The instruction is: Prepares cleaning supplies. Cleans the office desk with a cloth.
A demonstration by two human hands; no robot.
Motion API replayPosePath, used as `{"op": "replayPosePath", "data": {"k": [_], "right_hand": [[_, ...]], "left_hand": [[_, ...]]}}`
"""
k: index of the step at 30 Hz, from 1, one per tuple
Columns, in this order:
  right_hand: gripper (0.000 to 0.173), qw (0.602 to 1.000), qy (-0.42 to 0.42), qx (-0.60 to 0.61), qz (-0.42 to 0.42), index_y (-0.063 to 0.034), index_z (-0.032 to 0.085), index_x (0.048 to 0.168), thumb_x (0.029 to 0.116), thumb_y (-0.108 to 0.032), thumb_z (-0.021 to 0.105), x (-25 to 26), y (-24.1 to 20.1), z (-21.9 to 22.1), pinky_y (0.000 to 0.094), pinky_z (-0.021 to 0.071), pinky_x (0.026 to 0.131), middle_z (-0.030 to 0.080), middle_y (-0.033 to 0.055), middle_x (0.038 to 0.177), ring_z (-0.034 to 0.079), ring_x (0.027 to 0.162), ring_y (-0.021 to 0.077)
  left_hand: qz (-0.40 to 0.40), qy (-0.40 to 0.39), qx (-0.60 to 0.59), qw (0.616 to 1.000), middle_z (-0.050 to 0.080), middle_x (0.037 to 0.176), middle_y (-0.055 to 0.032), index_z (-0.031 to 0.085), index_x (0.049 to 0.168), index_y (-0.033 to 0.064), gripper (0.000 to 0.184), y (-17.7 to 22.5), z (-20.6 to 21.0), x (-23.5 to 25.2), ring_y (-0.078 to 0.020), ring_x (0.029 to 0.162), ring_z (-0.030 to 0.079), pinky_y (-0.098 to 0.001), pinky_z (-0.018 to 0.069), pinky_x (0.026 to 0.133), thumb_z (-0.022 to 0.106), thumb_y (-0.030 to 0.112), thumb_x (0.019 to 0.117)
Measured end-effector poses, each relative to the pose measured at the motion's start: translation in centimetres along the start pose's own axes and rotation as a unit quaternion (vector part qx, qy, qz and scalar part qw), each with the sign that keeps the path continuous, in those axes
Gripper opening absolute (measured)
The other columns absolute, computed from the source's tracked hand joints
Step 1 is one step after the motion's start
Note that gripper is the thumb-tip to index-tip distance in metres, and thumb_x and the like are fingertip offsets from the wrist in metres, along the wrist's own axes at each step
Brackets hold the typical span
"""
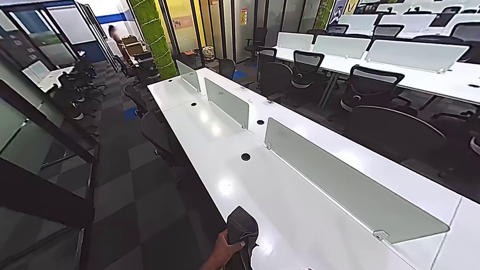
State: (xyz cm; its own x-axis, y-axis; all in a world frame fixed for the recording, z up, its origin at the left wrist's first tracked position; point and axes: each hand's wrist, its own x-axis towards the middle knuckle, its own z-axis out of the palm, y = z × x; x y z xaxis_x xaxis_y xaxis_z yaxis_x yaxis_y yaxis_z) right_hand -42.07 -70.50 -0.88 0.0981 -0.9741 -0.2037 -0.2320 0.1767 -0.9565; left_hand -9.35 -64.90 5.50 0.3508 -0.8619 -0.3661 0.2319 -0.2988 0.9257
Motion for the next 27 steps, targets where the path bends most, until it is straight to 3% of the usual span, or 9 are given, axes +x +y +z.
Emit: {"op": "replayPosePath", "data": {"k": [4,6,7,9,12,16,21,23,27], "right_hand": [[0.085,0.973,-0.208,0.092,-0.037,0.0021,0.034,0.153,0.0854,-0.031,0.075,2.0,-4.0,4.2,0.0418,0.0595,0.097,0.061,0.0179,0.14,0.066,0.122,0.026],[0.098,0.958,-0.259,0.11,-0.05,-0.0002,0.034,0.153,0.079,-0.041,0.083,2.3,-6.2,6.1,0.04,0.0614,0.095,0.065,0.0134,0.135,0.069,0.117,0.0224],[0.093,0.956,-0.269,0.101,-0.057,-0.0017,0.039,0.151,0.0788,-0.039,0.085,2.6,-6.9,6.8,0.0374,0.0608,0.097,0.066,0.0112,0.133,0.069,0.116,0.0189],[0.07,0.963,-0.251,0.051,-0.082,-0.0044,0.053,0.14,0.0812,-0.029,0.084,3.0,-7.3,8.0,0.0324,0.0598,0.097,0.071,0.0057,0.121,0.07,0.109,0.0119],[0.041,0.98,-0.178,-0.031,-0.085,-0.0058,0.067,0.122,0.0847,-0.021,0.077,3.8,-6.6,8.2,0.0343,0.0612,0.088,0.075,0.0047,0.105,0.072,0.096,0.0127],[0.061,0.976,-0.123,-0.13,-0.123,-0.0013,0.057,0.14,0.0799,-0.01,0.069,4.1,-6.0,6.9,0.0512,0.0534,0.101,0.063,0.018,0.138,0.063,0.124,0.0327],[0.07,0.959,-0.179,-0.112,-0.191,-0.0083,0.054,0.147,0.0839,-0.029,0.076,3.1,-7.6,6.5,0.0452,0.0404,0.12,0.056,0.0107,0.15,0.049,0.142,0.0227],[0.065,0.954,-0.195,-0.089,-0.209,-0.0081,0.058,0.143,0.0846,-0.031,0.077,2.8,-7.7,6.8,0.046,0.0417,0.119,0.057,0.0099,0.148,0.05,0.141,0.0218],[0.034,0.957,-0.166,-0.089,-0.223,-0.007,0.07,0.11,0.0809,-0.024,0.075,2.8,-7.5,6.8,0.0484,0.0491,0.107,0.066,0.0102,0.135,0.061,0.126,0.0243]], "left_hand": [[0.03,-0.069,0.03,0.997,0.076,0.109,-0.0141,0.062,0.126,-0.0041,0.044,0.9,1.8,-0.5,-0.0194,0.1,0.075,-0.0392,0.0617,0.094,0.078,0.018,0.0916],[0.027,-0.087,0.046,0.995,0.076,0.11,-0.0134,0.062,0.127,-0.0033,0.043,1.3,2.6,-0.9,-0.018,0.1,0.075,-0.0381,0.0614,0.095,0.076,0.019,0.0933],[0.028,-0.089,0.053,0.994,0.076,0.108,-0.0131,0.062,0.126,-0.0028,0.043,1.3,2.9,-0.9,-0.0182,0.098,0.075,-0.0382,0.0619,0.094,0.076,0.02,0.0931],[0.043,-0.077,0.072,0.994,0.077,0.104,-0.0122,0.064,0.122,-0.002,0.043,0.6,3.0,-0.9,-0.0179,0.095,0.076,-0.0383,0.0629,0.091,0.079,0.023,0.0902],[0.05,-0.044,0.152,0.986,0.076,0.101,-0.009,0.066,0.116,0.0024,0.047,0.0,2.4,-0.7,-0.0158,0.092,0.075,-0.0384,0.0621,0.089,0.084,0.031,0.0832],[0.06,-0.035,0.285,0.956,0.072,0.097,-0.0096,0.068,0.108,0.0058,0.046,0.9,2.0,-1.1,-0.0197,0.092,0.071,-0.0438,0.059,0.088,0.085,0.036,0.078],[0.091,-0.073,0.399,0.91,0.073,0.105,-0.008,0.072,0.111,0.0086,0.045,1.8,2.9,-1.0,-0.0231,0.107,0.066,-0.0445,0.0473,0.107,0.083,0.038,0.0795],[0.091,-0.098,0.403,0.906,0.073,0.107,-0.0084,0.072,0.112,0.0087,0.044,2.4,3.5,-1.0,-0.0246,0.109,0.065,-0.0446,0.0474,0.107,0.085,0.035,0.079],[0.105,-0.149,0.401,0.898,0.071,0.106,-0.0158,0.069,0.111,0.0029,0.041,2.5,4.2,-0.8,-0.0305,0.109,0.065,-0.0479,0.0504,0.103,0.081,0.029,0.0817]]}}
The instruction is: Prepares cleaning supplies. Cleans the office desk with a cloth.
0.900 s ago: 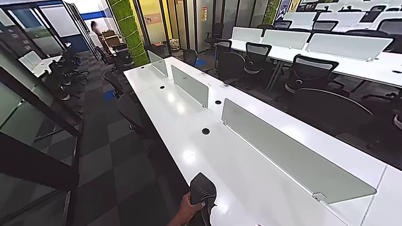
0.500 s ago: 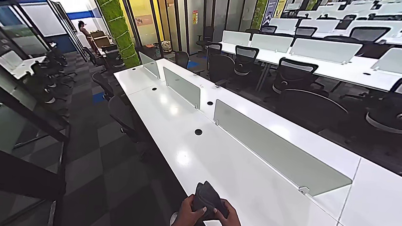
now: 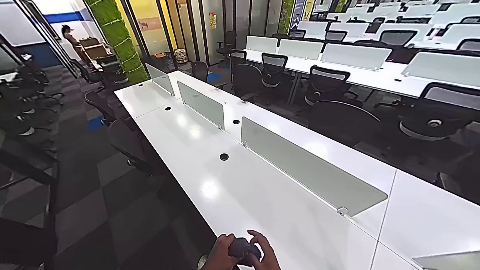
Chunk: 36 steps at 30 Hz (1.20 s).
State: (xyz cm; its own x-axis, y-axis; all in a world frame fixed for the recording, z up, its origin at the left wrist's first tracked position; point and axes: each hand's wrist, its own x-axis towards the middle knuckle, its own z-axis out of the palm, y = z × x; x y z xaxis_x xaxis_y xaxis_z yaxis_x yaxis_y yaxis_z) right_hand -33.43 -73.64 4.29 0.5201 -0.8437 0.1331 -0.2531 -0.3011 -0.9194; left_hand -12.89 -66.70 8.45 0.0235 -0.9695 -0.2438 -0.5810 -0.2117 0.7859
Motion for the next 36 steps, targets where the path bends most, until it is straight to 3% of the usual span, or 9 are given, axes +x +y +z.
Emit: {"op": "replayPosePath", "data": {"k": [3,7,10,15,22,26,30,33,36], "right_hand": [[0.02,0.999,0.033,0.001,0.005,-0.0102,0.071,0.096,0.0814,-0.022,0.077,-0.3,0.2,-0.4,0.0404,0.0553,0.094,0.073,0.0016,0.102,0.069,0.099,0.0147],[0.016,0.998,0.043,0.01,0.043,-0.0104,0.063,0.085,0.0826,-0.019,0.077,-0.7,-0.2,-1.0,0.0325,0.0537,0.066,0.064,-0.0007,0.075,0.062,0.069,0.0108],[0.017,0.998,0.042,0.02,0.05,-0.0105,0.063,0.086,0.0834,-0.018,0.078,-0.6,-0.3,-1.3,0.0316,0.0537,0.065,0.065,-0.0013,0.076,0.062,0.069,0.01],[0.014,0.999,0.022,0.042,0.021,-0.0112,0.07,0.095,0.0833,-0.009,0.076,-0.4,0.0,-1.8,0.0308,0.058,0.082,0.073,-0.0012,0.093,0.068,0.087,0.0085],[0.016,1.0,-0.002,-0.005,-0.008,-0.0099,0.071,0.099,0.0859,-0.016,0.078,-0.1,0.0,-2.2,0.0333,0.0574,0.089,0.073,0.001,0.098,0.069,0.093,0.0106],[0.03,0.995,-0.037,-0.085,0.033,-0.0091,0.073,0.113,0.0862,-0.021,0.078,0.1,0.0,-2.8,0.0439,0.0542,0.098,0.073,0.0059,0.111,0.068,0.103,0.0204],[0.033,0.991,-0.024,-0.104,0.076,-0.0068,0.071,0.119,0.088,-0.019,0.074,0.0,0.9,-3.9,0.044,0.0588,0.087,0.072,0.0097,0.11,0.07,0.094,0.0221],[0.019,0.988,0.019,-0.081,0.131,-0.0074,0.07,0.101,0.0917,-0.023,0.072,0.3,1.1,-5.0,0.0388,0.0604,0.077,0.071,0.0058,0.091,0.069,0.081,0.0168],[0.025,0.979,0.099,-0.016,0.178,-0.0057,0.057,0.086,0.0881,-0.023,0.074,0.5,1.2,-6.1,0.037,0.0448,0.059,0.051,0.0032,0.068,0.05,0.06,0.0161]], "left_hand": [[0.017,-0.016,-0.022,0.999,0.073,0.101,-0.0147,0.069,0.111,0.0022,0.039,-0.1,0.3,0.3,-0.0258,0.1,0.07,-0.0465,0.055,0.096,0.08,0.028,0.084],[0.032,-0.014,-0.085,0.996,0.075,0.097,-0.009,0.07,0.11,0.0044,0.038,0.0,0.5,0.4,-0.0164,0.09,0.072,-0.0398,0.0594,0.087,0.081,0.03,0.0842],[0.057,-0.02,-0.139,0.988,0.076,0.102,-0.0057,0.07,0.114,0.0057,0.042,0.2,0.4,0.2,-0.011,0.094,0.073,-0.0346,0.0605,0.09,0.084,0.032,0.0847],[0.086,-0.033,-0.183,0.979,0.074,0.11,-0.0066,0.07,0.118,0.0051,0.035,0.9,0.0,0.2,-0.0122,0.098,0.072,-0.0347,0.0603,0.092,0.074,0.032,0.0956],[0.067,0.017,-0.124,0.99,0.07,0.086,-0.0061,0.067,0.107,0.0046,0.031,1.1,-0.2,0.5,-0.0127,0.076,0.067,-0.0341,0.0585,0.075,0.066,0.035,0.1003],[0.037,0.072,-0.135,0.988,0.068,0.081,-0.0055,0.065,0.107,0.004,0.03,1.5,-1.6,0.8,-0.013,0.072,0.066,-0.034,0.058,0.072,0.063,0.034,0.102],[0.025,0.184,-0.182,0.966,0.07,0.082,-0.0059,0.064,0.11,0.0004,0.026,2.7,-4.2,1.0,-0.013,0.073,0.069,-0.034,0.0606,0.072,0.061,0.025,0.1021],[0.061,0.286,-0.243,0.925,0.067,0.076,-0.0036,0.062,0.105,-0.0024,0.018,3.6,-6.3,1.6,-0.0082,0.068,0.065,-0.0258,0.058,0.067,0.06,0.015,0.102],[0.077,0.355,-0.308,0.879,0.064,0.077,-0.0022,0.059,0.103,-0.0018,0.012,3.3,-7.9,2.4,-0.0066,0.069,0.064,-0.0225,0.0562,0.067,0.057,0.01,0.1031]]}}
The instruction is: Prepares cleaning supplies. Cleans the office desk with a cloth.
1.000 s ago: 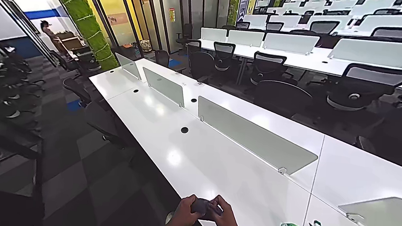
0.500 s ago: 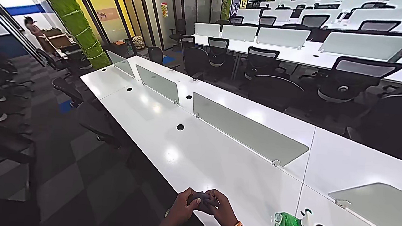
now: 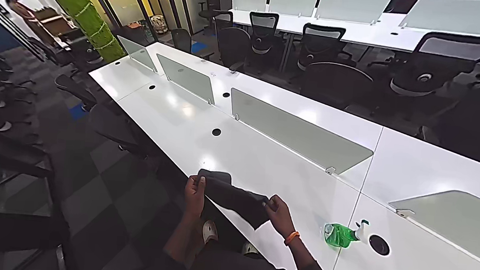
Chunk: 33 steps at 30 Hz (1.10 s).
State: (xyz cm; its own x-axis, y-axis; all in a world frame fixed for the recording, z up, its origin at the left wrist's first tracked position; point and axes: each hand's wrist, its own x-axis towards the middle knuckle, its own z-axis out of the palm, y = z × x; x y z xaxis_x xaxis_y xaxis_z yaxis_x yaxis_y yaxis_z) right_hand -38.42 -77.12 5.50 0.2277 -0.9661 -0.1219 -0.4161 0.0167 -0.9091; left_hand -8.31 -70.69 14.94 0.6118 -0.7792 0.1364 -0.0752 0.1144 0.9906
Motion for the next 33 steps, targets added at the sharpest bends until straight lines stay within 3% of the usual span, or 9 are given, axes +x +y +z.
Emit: {"op": "replayPosePath", "data": {"k": [2,6,16,19,22,24,27,30,33], "right_hand": [[0.025,0.996,0.035,0.081,0.024,-0.0063,0.056,0.09,0.0847,-0.019,0.077,0.2,0.0,-0.5,0.0303,0.0448,0.055,0.05,-0.0011,0.064,0.049,0.055,0.0107],[0.028,0.984,0.025,0.177,0.026,-0.0022,0.059,0.108,0.086,-0.008,0.076,0.2,-1.0,-1.2,0.0294,0.0562,0.058,0.069,0.0031,0.071,0.066,0.061,0.0117],[0.009,0.941,0.047,0.329,-0.065,-0.0008,0.069,0.098,0.0891,0.0,0.071,0.6,-3.4,-3.9,0.0293,0.0611,0.072,0.074,0.0042,0.084,0.07,0.076,0.0117],[0.011,0.942,0.063,0.304,-0.128,-0.0011,0.071,0.099,0.089,-0.001,0.072,0.5,-5.4,-4.3,0.0284,0.0618,0.071,0.075,0.0025,0.086,0.071,0.076,0.0104],[0.011,0.948,0.038,0.251,-0.192,-0.0018,0.073,0.099,0.0881,-0.002,0.074,0.6,-7.2,-4.3,0.027,0.0618,0.071,0.076,0.0006,0.087,0.071,0.075,0.0077],[0.01,0.952,0.001,0.207,-0.226,-0.0019,0.075,0.099,0.0892,-0.004,0.075,0.4,-8.2,-4.0,0.024,0.061,0.072,0.076,-0.0001,0.089,0.07,0.076,0.0049],[0.011,0.951,-0.075,0.088,-0.286,-0.0039,0.076,0.099,0.0932,-0.013,0.072,0.3,-9.5,-3.3,0.0246,0.0586,0.082,0.075,0.0039,0.093,0.069,0.087,0.0064],[0.016,0.935,-0.14,-0.008,-0.325,-0.0084,0.076,0.105,0.0976,-0.017,0.066,0.1,-10.8,-2.7,0.0333,0.0572,0.089,0.074,0.0067,0.097,0.07,0.096,0.0142],[0.023,0.925,-0.177,-0.05,-0.333,-0.006,0.074,0.113,0.0953,-0.01,0.061,-0.1,-11.9,-2.5,0.0384,0.0559,0.094,0.073,0.0107,0.103,0.069,0.102,0.0206]], "left_hand": [[-0.014,0.025,-0.026,0.999,0.066,0.082,-0.0049,0.058,0.106,-0.0018,0.013,0.1,-0.4,0.8,-0.0098,0.073,0.066,-0.0257,0.0579,0.068,0.056,0.011,0.1045],[-0.015,0.044,-0.05,0.998,0.066,0.082,-0.0072,0.058,0.105,-0.0014,0.011,-0.1,-0.7,1.1,-0.0127,0.073,0.067,-0.0284,0.0595,0.067,0.056,0.01,0.1049],[-0.093,0.091,0.058,0.99,0.065,0.082,-0.0085,0.06,0.105,-0.0035,0.02,-0.7,-0.9,1.6,-0.0118,0.072,0.064,-0.0276,0.0568,0.069,0.059,0.016,0.1056],[-0.193,0.002,0.172,0.966,0.07,0.107,-0.0184,0.062,0.121,-0.0056,0.032,-1.5,-1.2,1.3,-0.023,0.094,0.067,-0.0413,0.0554,0.086,0.064,0.021,0.1036],[-0.203,-0.114,0.283,0.93,0.06,0.139,-0.0252,0.05,0.145,-0.001,0.063,-2.2,-0.9,0.6,-0.0351,0.123,0.063,-0.0532,0.051,0.105,0.072,0.031,0.0965],[-0.147,-0.169,0.334,0.916,0.048,0.154,-0.0239,0.039,0.155,0.0011,0.08,-1.2,0.0,-0.5,-0.0345,0.139,0.053,-0.0522,0.0441,0.115,0.076,0.034,0.0915],[0.017,-0.265,0.271,0.925,0.045,0.159,-0.0181,0.045,0.152,-0.0005,0.079,0.9,1.8,-1.7,-0.0251,0.148,0.044,-0.043,0.0391,0.122,0.081,0.025,0.0868],[0.119,-0.372,0.197,0.899,0.054,0.154,-0.0105,0.054,0.147,0.0031,0.066,2.8,3.6,-2.6,-0.0203,0.144,0.049,-0.0422,0.0407,0.121,0.079,0.023,0.0895],[0.156,-0.382,0.171,0.895,0.068,0.136,-0.0072,0.064,0.137,0.0055,0.049,3.1,4.8,-3.6,-0.0183,0.125,0.063,-0.0406,0.0484,0.111,0.075,0.025,0.0942]]}}
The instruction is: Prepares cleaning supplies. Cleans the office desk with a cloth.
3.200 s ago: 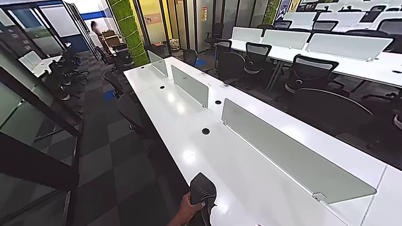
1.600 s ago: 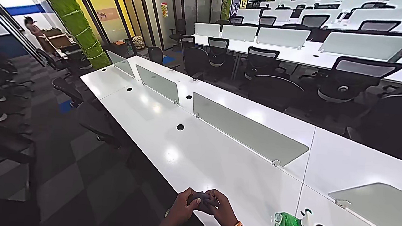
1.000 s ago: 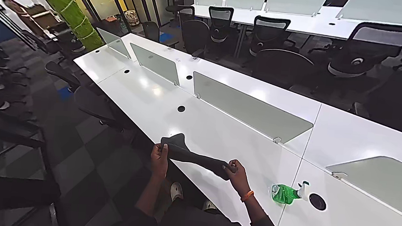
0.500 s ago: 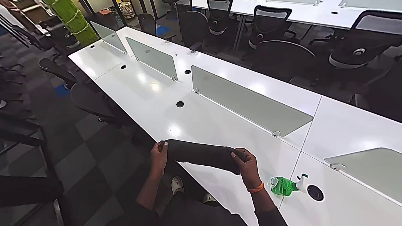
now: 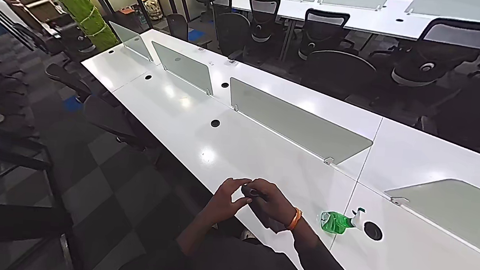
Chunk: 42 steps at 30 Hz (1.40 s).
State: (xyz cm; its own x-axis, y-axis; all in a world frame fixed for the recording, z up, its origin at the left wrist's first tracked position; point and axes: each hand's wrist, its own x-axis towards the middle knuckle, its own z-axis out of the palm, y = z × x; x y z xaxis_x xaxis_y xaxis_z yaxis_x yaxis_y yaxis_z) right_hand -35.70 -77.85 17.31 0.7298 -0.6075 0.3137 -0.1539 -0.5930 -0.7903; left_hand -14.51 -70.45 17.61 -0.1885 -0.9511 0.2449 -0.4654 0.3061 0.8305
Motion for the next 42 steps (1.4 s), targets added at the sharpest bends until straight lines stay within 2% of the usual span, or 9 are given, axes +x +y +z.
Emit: {"op": "replayPosePath", "data": {"k": [4,7,11,17,22,25,30,35,42], "right_hand": [[0.026,1.0,0.021,0.015,0.003,-0.0015,0.072,0.113,0.0893,-0.002,0.061,0.3,-0.7,0.0,0.0327,0.0574,0.091,0.074,0.0114,0.105,0.071,0.099,0.0169],[0.02,0.996,0.047,0.061,0.053,-0.0034,0.065,0.108,0.088,-0.004,0.067,0.3,-1.3,0.1,0.0257,0.0566,0.072,0.07,0.0045,0.09,0.067,0.079,0.0084],[0.026,0.987,0.066,0.126,0.071,-0.0059,0.06,0.104,0.0858,-0.011,0.078,-0.1,-0.9,0.5,0.0216,0.0541,0.063,0.067,-0.0011,0.081,0.063,0.068,0.004],[0.018,0.997,0.025,0.048,0.048,-0.0048,0.074,0.103,0.0913,-0.018,0.074,-1.5,2.8,1.2,0.0346,0.0558,0.092,0.074,0.0078,0.1,0.069,0.099,0.0143],[0.014,0.989,0.069,0.118,0.064,-0.002,0.073,0.102,0.0946,-0.014,0.071,-2.0,2.9,-0.4,0.0205,0.055,0.077,0.073,0.0022,0.092,0.065,0.083,0.0017],[0.011,0.976,0.13,0.167,0.049,-0.0012,0.073,0.1,0.0905,-0.005,0.071,-2.1,2.3,-2.3,0.02,0.058,0.077,0.074,-0.0014,0.091,0.068,0.081,0.0001],[0.008,0.953,0.193,0.235,-0.001,-0.0118,0.075,0.1,0.0936,-0.016,0.073,-3.1,0.7,-5.3,0.0198,0.0588,0.075,0.075,-0.0106,0.09,0.069,0.081,-0.002],[0.015,0.966,0.204,0.138,0.08,-0.0025,0.074,0.102,0.1004,-0.009,0.061,-4.2,4.0,-6.8,0.022,0.0568,0.082,0.074,-0.0021,0.094,0.067,0.087,0.0005],[0.015,0.946,0.286,0.04,0.145,-0.0019,0.075,0.103,0.0986,-0.008,0.062,-6.4,6.7,-8.7,0.0241,0.0569,0.087,0.074,0.0039,0.1,0.068,0.092,0.0046]], "left_hand": [[0.017,0.066,-0.016,0.998,0.075,0.12,-0.011,0.07,0.127,0.0003,0.037,0.2,0.9,0.0,-0.0167,0.113,0.071,-0.0385,0.0551,0.105,0.074,0.017,0.0942],[0.025,0.105,-0.012,0.994,0.078,0.11,-0.0047,0.077,0.114,0.006,0.023,0.2,1.0,-0.2,-0.0132,0.105,0.072,-0.0375,0.0562,0.101,0.072,0.02,0.097],[0.044,0.134,-0.048,0.989,0.077,0.108,-0.0066,0.077,0.102,0.0043,0.012,0.5,0.6,-0.3,-0.0157,0.105,0.072,-0.0359,0.0581,0.099,0.068,0.01,0.0972],[0.018,0.175,-0.159,0.971,0.076,0.104,-0.0109,0.069,0.107,-0.0051,0.014,1.8,-2.0,-0.2,-0.0142,0.094,0.074,-0.0323,0.063,0.087,0.06,0.0,0.0984],[0.006,0.198,-0.143,0.97,0.074,0.094,-0.0017,0.067,0.104,-0.0042,0.01,2.0,-3.4,0.1,-0.0038,0.085,0.07,-0.0237,0.0613,0.081,0.059,-0.001,0.0983],[-0.001,0.223,-0.127,0.967,0.073,0.094,-0.0017,0.067,0.103,-0.004,0.011,1.9,-3.7,0.6,-0.004,0.087,0.069,-0.0245,0.0592,0.084,0.059,0.0,0.0972],[0.004,0.209,-0.159,0.965,0.074,0.096,-0.0024,0.066,0.106,-0.0036,0.011,2.9,-3.7,1.9,-0.0066,0.092,0.07,-0.0279,0.0599,0.088,0.058,0.0,0.0991],[-0.065,0.143,-0.165,0.974,0.073,0.102,-0.0103,0.067,0.109,-0.0057,0.016,0.0,-1.7,4.9,-0.0144,0.097,0.071,-0.0344,0.0594,0.092,0.058,0.004,0.0997],[-0.093,0.087,-0.111,0.986,0.072,0.105,-0.0101,0.073,0.105,-0.0001,0.016,-1.5,1.8,9.1,-0.0135,0.088,0.069,-0.0293,0.0585,0.076,0.066,0.01,0.0964]]}}
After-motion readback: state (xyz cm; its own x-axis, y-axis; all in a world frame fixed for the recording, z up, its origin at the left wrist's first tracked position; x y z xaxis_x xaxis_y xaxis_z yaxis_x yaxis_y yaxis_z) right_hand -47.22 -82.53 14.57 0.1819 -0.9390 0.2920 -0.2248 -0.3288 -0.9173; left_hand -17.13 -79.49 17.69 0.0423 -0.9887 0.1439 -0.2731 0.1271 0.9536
